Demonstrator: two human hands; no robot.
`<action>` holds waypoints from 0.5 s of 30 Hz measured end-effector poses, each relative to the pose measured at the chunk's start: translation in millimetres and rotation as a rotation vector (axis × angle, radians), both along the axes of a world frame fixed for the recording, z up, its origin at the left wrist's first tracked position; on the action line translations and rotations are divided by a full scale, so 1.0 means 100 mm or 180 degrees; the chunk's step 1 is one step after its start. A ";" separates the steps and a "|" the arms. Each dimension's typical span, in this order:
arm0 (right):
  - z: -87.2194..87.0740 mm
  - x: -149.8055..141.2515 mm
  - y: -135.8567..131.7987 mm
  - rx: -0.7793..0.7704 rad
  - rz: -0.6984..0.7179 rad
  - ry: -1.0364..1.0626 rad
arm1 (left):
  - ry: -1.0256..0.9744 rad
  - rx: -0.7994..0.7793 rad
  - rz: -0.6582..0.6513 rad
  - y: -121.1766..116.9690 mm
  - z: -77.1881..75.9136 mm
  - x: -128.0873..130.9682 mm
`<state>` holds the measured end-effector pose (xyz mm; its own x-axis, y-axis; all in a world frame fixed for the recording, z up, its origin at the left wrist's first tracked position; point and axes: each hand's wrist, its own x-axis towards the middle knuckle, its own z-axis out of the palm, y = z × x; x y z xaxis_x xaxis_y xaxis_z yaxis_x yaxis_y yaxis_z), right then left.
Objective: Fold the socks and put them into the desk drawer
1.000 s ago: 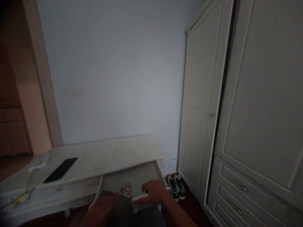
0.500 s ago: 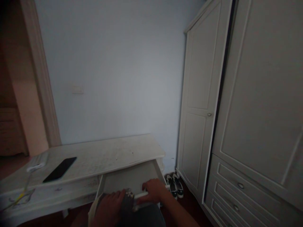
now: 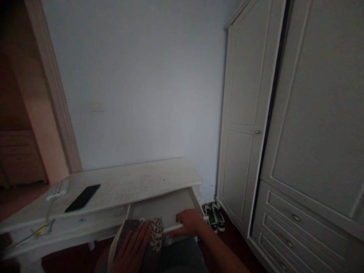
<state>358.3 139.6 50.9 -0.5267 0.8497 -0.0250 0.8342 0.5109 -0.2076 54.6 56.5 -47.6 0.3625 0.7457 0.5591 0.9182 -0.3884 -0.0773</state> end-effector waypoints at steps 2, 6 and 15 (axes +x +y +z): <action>0.00 0.00 0.00 0.0014 0.0030 -0.0050 | 0.0068 -0.0054 -0.0023 0.04 0.08 0.08; 0.02 0.00 -0.01 0.0014 -0.0001 -0.0163 | 0.0189 -0.0138 0.0010 0.17 0.22 0.15; 0.03 -0.02 -0.05 0.0018 -0.0170 0.0115 | -0.0975 -0.0945 -0.0002 0.02 0.57 -0.07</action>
